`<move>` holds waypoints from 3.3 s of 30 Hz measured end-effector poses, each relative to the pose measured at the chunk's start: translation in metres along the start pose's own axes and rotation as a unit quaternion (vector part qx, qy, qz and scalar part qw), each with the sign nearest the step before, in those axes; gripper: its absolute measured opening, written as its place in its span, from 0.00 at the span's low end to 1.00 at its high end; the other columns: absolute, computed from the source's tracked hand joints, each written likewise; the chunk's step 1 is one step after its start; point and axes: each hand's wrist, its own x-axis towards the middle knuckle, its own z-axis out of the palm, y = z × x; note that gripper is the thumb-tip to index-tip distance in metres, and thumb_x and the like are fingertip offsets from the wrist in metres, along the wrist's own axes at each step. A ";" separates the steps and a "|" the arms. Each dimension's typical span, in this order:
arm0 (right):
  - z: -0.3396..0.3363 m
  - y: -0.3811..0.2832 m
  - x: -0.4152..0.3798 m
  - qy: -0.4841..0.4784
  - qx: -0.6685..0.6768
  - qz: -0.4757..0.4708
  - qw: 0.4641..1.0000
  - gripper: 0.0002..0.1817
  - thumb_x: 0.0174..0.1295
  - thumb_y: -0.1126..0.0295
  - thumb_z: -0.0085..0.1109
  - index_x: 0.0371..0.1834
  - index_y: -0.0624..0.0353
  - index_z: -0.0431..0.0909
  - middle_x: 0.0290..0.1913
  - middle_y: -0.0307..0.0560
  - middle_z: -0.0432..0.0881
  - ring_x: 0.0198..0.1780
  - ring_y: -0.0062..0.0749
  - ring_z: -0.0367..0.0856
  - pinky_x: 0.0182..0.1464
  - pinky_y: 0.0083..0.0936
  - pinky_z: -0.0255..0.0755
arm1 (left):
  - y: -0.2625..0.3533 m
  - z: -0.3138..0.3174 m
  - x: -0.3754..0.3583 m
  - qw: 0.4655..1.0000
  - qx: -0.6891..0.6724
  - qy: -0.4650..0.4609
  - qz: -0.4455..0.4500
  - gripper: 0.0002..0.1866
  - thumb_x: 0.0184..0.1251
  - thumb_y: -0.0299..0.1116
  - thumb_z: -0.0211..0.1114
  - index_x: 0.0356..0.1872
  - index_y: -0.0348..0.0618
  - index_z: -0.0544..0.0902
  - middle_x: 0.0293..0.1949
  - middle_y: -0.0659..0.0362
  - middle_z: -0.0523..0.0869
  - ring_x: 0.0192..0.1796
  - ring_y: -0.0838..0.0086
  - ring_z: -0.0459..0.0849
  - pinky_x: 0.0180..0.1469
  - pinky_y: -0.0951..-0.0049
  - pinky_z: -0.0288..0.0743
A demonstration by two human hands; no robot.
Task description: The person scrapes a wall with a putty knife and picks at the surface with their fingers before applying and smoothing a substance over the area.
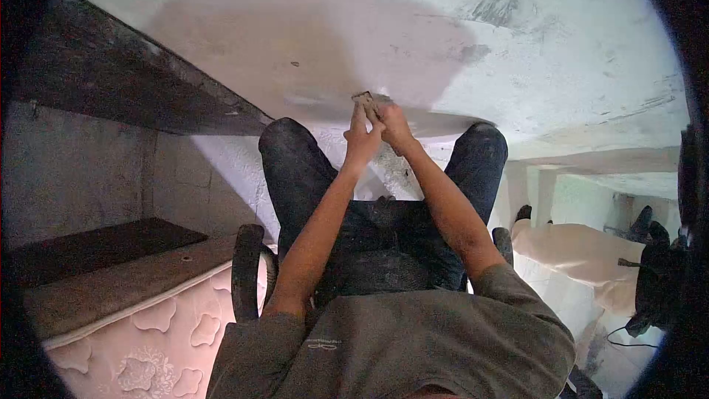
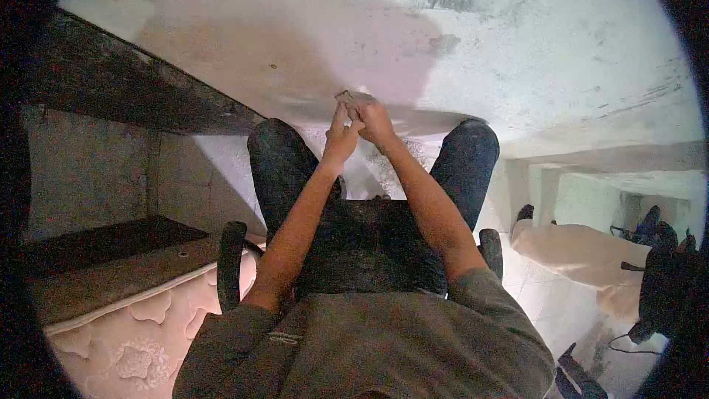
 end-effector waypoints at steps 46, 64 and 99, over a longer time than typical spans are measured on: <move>0.009 -0.011 -0.006 0.002 -0.128 -0.055 0.990 0.11 0.54 0.64 0.57 0.38 0.55 0.77 0.26 0.54 0.80 0.28 0.54 0.79 0.31 0.47 0.72 | -0.002 -0.009 -0.005 0.999 -0.012 0.048 0.016 0.33 0.58 0.33 0.54 0.67 0.40 0.61 0.58 0.44 0.75 0.59 0.52 0.76 0.59 0.62 0.69; 0.000 -0.007 0.004 -0.034 0.013 0.035 0.999 0.08 0.58 0.65 0.57 0.32 0.59 0.77 0.29 0.57 0.80 0.32 0.57 0.79 0.35 0.47 0.72 | -0.005 -0.006 -0.002 1.000 -0.007 0.007 0.000 0.37 0.58 0.38 0.59 0.69 0.37 0.58 0.67 0.42 0.65 0.68 0.53 0.65 0.67 0.64 0.57; 0.001 0.001 0.005 -0.025 -0.064 -0.030 0.997 0.09 0.58 0.64 0.56 0.38 0.56 0.79 0.27 0.57 0.81 0.31 0.56 0.80 0.36 0.48 0.73 | -0.001 -0.008 -0.008 0.999 -0.035 0.010 -0.020 0.34 0.59 0.39 0.60 0.67 0.40 0.63 0.64 0.43 0.70 0.66 0.54 0.67 0.67 0.60 0.56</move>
